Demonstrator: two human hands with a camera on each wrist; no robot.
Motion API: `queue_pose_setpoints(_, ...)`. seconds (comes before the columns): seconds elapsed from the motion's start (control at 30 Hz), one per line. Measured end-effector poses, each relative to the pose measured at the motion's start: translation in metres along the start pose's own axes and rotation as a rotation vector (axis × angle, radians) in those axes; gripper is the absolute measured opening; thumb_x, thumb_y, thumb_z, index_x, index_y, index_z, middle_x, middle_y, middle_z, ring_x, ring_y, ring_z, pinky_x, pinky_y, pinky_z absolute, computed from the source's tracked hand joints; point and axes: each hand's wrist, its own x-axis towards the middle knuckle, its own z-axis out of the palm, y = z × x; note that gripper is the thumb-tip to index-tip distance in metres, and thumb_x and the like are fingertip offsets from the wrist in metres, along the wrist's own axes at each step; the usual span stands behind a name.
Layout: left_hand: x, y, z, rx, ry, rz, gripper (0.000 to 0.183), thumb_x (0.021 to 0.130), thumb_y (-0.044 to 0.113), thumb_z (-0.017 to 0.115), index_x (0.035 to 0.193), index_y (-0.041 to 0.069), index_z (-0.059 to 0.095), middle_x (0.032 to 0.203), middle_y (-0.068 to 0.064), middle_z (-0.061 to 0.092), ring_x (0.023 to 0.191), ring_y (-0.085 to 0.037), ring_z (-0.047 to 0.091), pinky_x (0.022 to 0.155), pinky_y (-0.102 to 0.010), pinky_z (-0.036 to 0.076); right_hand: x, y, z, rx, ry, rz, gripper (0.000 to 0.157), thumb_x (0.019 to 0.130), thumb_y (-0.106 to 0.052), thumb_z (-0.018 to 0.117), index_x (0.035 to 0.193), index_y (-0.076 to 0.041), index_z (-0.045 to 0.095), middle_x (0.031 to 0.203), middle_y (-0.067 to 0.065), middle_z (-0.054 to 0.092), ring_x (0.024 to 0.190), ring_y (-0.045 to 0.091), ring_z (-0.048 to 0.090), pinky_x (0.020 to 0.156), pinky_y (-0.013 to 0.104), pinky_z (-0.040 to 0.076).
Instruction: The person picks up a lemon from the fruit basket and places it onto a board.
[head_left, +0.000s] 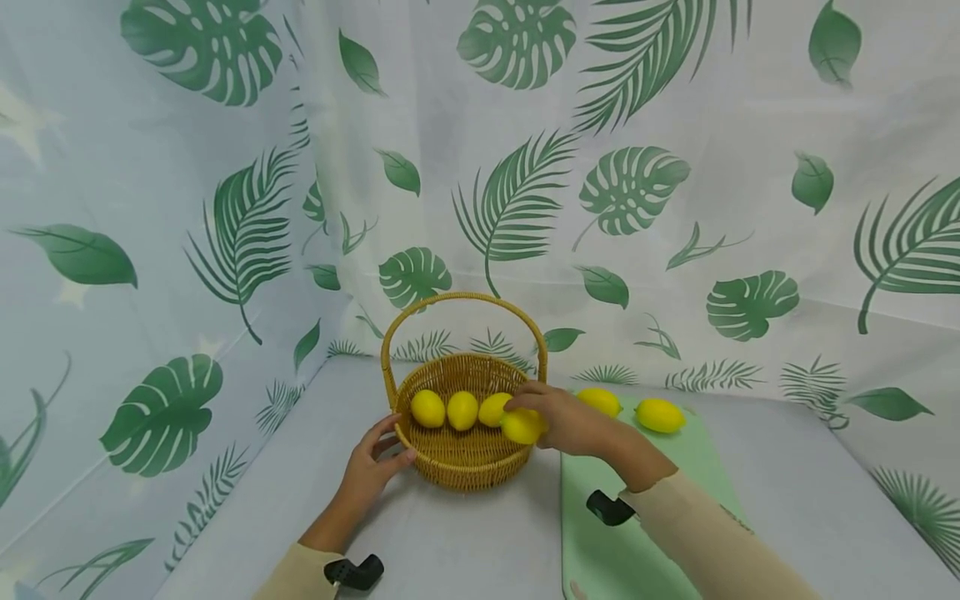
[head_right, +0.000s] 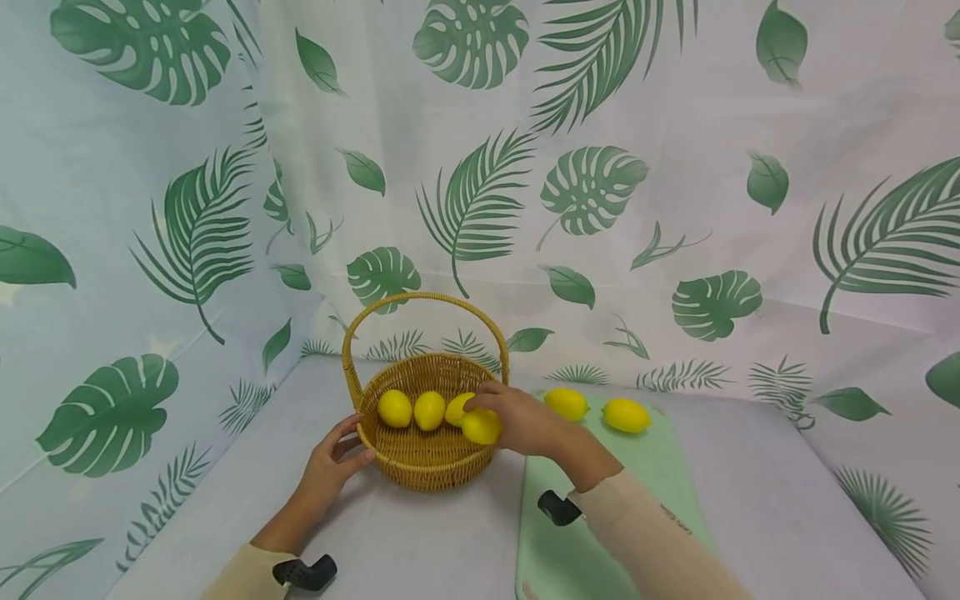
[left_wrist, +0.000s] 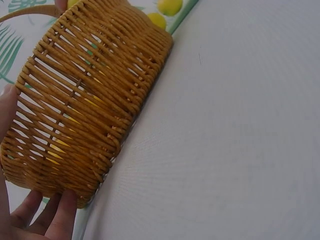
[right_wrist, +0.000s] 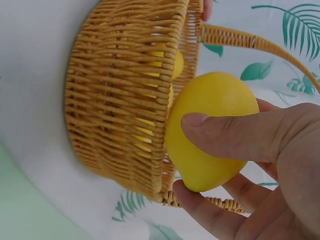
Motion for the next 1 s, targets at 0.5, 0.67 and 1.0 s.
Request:
queue_pose_setpoints(0.5,-0.01,0.037,0.0,-0.02,-0.034,-0.042,0.07,0.086,0.017,0.076,0.147,0.007,0.042,0.151,-0.012,0.035,0.129,-0.036,0.043,0.092,-0.04,0.049,-0.013,0.017,-0.007,-0.054,0.034,-0.032,0.065,0.074,0.011,0.075,0.128,-0.022,0.062,0.131,-0.007,0.049,0.118,0.022,0.05,0.092,0.04,0.05)
queue_pose_setpoints(0.67,-0.011,0.038,0.0,-0.02,-0.031,-0.04,0.07,0.086,0.019,0.077,0.146,0.008,0.043,0.151,-0.012,0.036,0.129,-0.036,0.043,0.092,-0.042,0.049,-0.022,0.023,-0.011,-0.07,0.042,-0.007,0.067,0.074,0.011,0.075,0.128,-0.028,0.061,0.128,-0.009,0.05,0.113,0.019,0.052,0.093,0.041,0.049)
queue_pose_setpoints(1.0,-0.011,0.039,0.0,-0.006,-0.029,-0.06,0.07,0.086,0.017,0.077,0.147,0.008,0.042,0.151,-0.014,0.035,0.13,-0.036,0.042,0.094,-0.042,0.048,-0.033,0.035,-0.011,-0.072,0.044,0.011,0.062,0.074,0.009,0.077,0.127,-0.02,0.064,0.122,-0.006,0.052,0.105,0.017,0.052,0.091,0.039,0.048)
